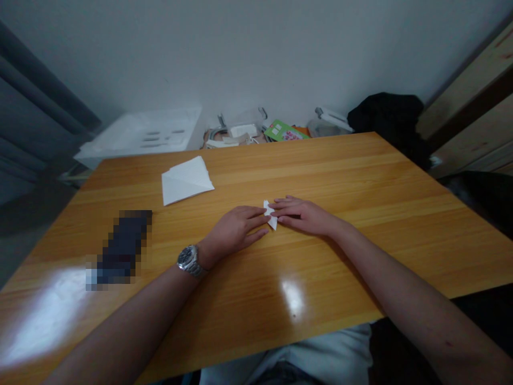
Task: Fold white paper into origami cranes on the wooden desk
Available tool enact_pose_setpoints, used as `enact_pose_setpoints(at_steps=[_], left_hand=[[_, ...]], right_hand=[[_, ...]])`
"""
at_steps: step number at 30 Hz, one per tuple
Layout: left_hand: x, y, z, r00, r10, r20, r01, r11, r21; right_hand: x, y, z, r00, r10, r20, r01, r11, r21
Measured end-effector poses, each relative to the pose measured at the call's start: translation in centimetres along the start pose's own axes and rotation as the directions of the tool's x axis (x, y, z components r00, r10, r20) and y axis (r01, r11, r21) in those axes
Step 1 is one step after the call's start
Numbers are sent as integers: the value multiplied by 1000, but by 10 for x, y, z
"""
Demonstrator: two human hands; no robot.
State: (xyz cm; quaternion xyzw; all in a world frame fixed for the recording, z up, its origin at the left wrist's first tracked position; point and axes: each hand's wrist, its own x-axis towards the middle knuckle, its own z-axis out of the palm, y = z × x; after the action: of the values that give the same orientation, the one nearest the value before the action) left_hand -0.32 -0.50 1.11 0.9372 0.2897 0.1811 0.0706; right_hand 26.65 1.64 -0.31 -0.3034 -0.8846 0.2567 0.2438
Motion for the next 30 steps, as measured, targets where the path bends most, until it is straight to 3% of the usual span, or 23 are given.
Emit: enact_pose_setpoints(at_steps=[12, 19, 30], left_hand=[[1, 2, -2, 995, 6, 95, -14, 997, 77], [2, -2, -5, 999, -22, 34, 17, 989, 146], [4, 13, -4, 996, -87, 2, 85, 979, 185]], right_hand=[[1, -3, 0, 1000, 27, -5, -27, 999, -24], [1, -4, 2, 1000, 4, -1, -4, 995, -98], [4, -8, 3, 993, -118, -6, 115, 976, -184]])
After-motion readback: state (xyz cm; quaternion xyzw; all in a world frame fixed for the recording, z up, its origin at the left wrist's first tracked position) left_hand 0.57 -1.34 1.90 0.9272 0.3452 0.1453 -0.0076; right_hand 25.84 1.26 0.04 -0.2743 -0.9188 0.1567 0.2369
